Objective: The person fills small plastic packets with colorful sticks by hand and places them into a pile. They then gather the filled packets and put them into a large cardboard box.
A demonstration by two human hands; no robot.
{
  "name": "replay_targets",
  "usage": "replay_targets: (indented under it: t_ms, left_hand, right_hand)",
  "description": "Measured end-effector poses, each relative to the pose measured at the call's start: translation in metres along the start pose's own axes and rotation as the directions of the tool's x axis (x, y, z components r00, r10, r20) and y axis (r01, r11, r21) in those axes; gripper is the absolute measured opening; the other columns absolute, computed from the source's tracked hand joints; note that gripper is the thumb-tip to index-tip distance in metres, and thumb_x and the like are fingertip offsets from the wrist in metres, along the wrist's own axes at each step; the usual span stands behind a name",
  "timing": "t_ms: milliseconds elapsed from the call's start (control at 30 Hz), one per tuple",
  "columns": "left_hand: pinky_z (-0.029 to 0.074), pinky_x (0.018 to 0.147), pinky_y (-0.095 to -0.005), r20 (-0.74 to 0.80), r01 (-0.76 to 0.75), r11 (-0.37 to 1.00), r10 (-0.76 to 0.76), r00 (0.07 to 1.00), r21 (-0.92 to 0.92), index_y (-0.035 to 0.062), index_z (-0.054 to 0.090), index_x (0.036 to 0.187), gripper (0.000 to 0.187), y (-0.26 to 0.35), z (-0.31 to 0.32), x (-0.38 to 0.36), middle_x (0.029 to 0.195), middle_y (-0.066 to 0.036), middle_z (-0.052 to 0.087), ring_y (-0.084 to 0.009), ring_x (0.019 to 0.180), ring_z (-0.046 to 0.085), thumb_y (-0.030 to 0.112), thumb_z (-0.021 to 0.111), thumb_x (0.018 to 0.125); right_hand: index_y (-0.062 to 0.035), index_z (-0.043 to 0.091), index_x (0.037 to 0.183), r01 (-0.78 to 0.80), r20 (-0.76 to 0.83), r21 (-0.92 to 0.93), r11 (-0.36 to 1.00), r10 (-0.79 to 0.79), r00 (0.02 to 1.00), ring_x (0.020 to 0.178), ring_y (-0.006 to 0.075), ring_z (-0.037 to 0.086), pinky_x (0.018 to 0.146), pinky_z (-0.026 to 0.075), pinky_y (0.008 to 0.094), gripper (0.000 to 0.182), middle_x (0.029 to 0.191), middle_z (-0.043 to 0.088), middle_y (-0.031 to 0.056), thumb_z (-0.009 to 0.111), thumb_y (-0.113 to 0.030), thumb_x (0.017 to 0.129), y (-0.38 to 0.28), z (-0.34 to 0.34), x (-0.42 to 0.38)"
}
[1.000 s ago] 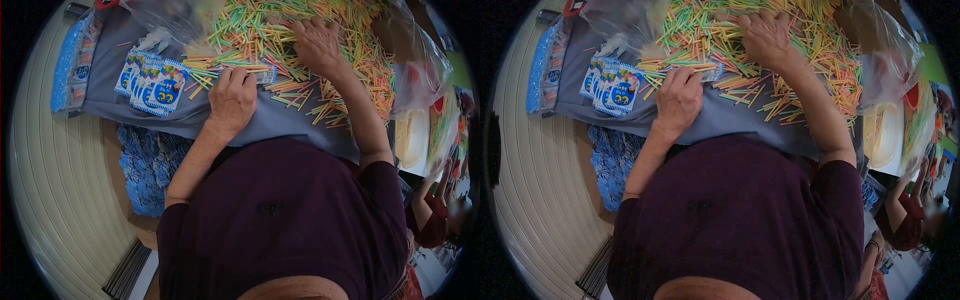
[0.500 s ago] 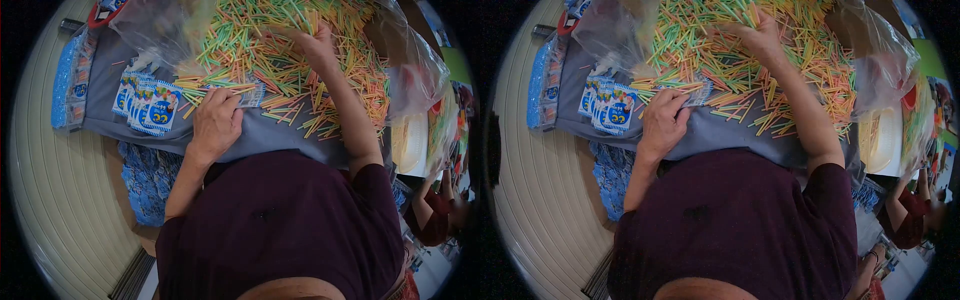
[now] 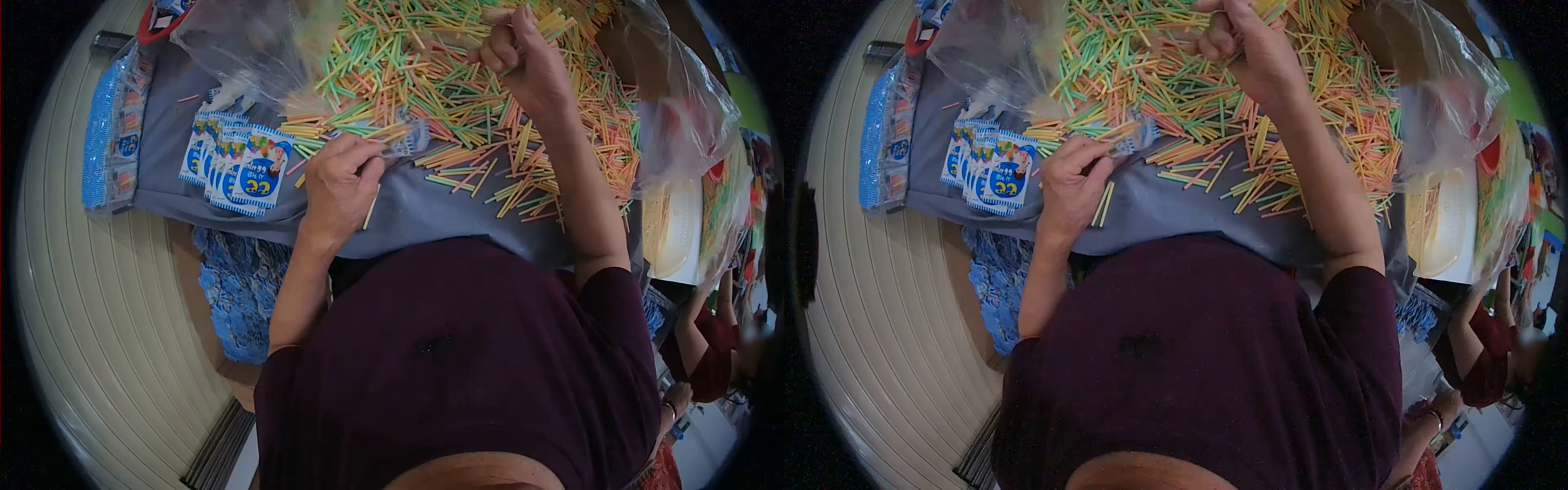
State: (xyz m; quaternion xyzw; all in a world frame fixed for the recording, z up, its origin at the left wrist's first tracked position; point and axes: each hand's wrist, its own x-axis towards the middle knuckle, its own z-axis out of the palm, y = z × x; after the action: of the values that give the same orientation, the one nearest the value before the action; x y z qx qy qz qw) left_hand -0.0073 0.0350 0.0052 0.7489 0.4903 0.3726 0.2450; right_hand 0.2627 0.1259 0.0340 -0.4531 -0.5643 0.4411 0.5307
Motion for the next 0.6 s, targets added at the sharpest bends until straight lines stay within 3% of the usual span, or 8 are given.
replay_targets:
  t_ms: [167, 233, 267, 333, 433, 567, 600]
  left_hand:
    - [0.047, 0.058, -0.0296, -0.030, 0.045, 0.976, -0.052, 0.998, -0.213, -0.0022, 0.072, 0.089, 0.018, 0.014, -0.004, 0.010, 0.074, -0.010, 0.065, -0.0184, 0.065, 0.063, 0.001, 0.080, 0.073]
    - [0.046, 0.065, -0.0225, -0.018, 0.063, 0.961, -0.071, 0.997, -0.269, -0.0046, 0.071, 0.088, 0.014, 0.024, -0.001, 0.017, 0.080, -0.003, 0.066, -0.0076, 0.071, 0.058, -0.005, 0.079, 0.077]
    - [0.046, 0.065, -0.0225, -0.018, 0.056, 0.961, -0.063, 0.998, -0.272, -0.0046, 0.071, 0.088, 0.014, 0.028, 0.001, 0.021, 0.080, -0.003, 0.066, -0.0076, 0.071, 0.058, -0.005, 0.079, 0.077]
    - [0.046, 0.065, -0.0229, -0.030, 0.051, 0.883, -0.073, 0.997, -0.467, -0.0041, 0.071, 0.086, 0.011, 0.034, 0.007, 0.029, 0.082, -0.003, 0.066, -0.0081, 0.071, 0.059, -0.005, 0.078, 0.079]
    - [0.047, 0.065, -0.0246, -0.068, 0.012, 0.853, -0.055, 0.996, -0.522, -0.0036, 0.072, 0.087, 0.009, 0.028, 0.020, 0.034, 0.083, -0.002, 0.066, -0.0088, 0.072, 0.060, -0.006, 0.077, 0.080]
    - [0.049, 0.065, -0.0260, -0.076, -0.076, 0.907, 0.048, 0.996, -0.414, -0.0043, 0.072, 0.088, 0.010, 0.024, 0.024, 0.038, 0.081, -0.003, 0.067, -0.0096, 0.073, 0.062, -0.005, 0.078, 0.080]
    - [0.048, 0.061, -0.0276, -0.121, -0.177, 0.951, 0.150, 0.981, -0.253, -0.0020, 0.072, 0.086, 0.012, 0.024, 0.023, 0.039, 0.076, -0.004, 0.067, -0.0126, 0.069, 0.063, -0.001, 0.080, 0.077]
  right_hand:
    - [-0.0005, 0.066, 0.115, 0.079, 0.154, 0.091, 0.993, -0.093, 0.984, 0.086, 0.0177, 0.064, 0.080, 0.050, 0.0349, 0.047, 0.086, 0.069, 0.0090, 0.044, -0.041, 0.104, -0.028, 0.018, -0.020]
    - [0.0000, 0.066, 0.114, 0.115, 0.218, 0.130, 0.985, -0.142, 0.966, 0.089, 0.0191, 0.064, 0.083, 0.050, 0.0361, 0.050, 0.087, 0.069, 0.0101, 0.042, -0.043, 0.104, -0.039, 0.026, -0.026]
    - [0.0003, 0.065, 0.113, 0.124, 0.243, 0.148, 0.981, -0.158, 0.957, 0.091, 0.0198, 0.065, 0.084, 0.050, 0.0367, 0.052, 0.088, 0.070, 0.0107, 0.041, -0.045, 0.104, -0.043, 0.029, -0.029]
    - [0.0008, 0.065, 0.112, 0.125, 0.276, 0.179, 0.976, -0.172, 0.946, 0.094, 0.0212, 0.066, 0.087, 0.051, 0.0380, 0.055, 0.090, 0.070, 0.0118, 0.039, -0.047, 0.104, -0.047, 0.035, -0.031]
    - [0.0015, 0.064, 0.111, 0.091, 0.286, 0.233, 0.968, -0.158, 0.945, 0.098, 0.0233, 0.067, 0.092, 0.051, 0.0398, 0.060, 0.092, 0.071, 0.0135, 0.037, -0.051, 0.104, -0.045, 0.041, -0.032]
    - [0.0027, 0.063, 0.110, 0.062, 0.272, 0.227, 0.972, -0.124, 0.954, 0.105, 0.0270, 0.068, 0.098, 0.051, 0.0431, 0.067, 0.095, 0.071, 0.0159, 0.032, -0.057, 0.104, -0.042, 0.042, -0.035]
    - [0.0030, 0.062, 0.111, 0.065, 0.270, 0.198, 0.978, -0.118, 0.955, 0.107, 0.0286, 0.068, 0.100, 0.051, 0.0445, 0.070, 0.095, 0.071, 0.0165, 0.031, -0.059, 0.103, -0.042, 0.041, -0.035]
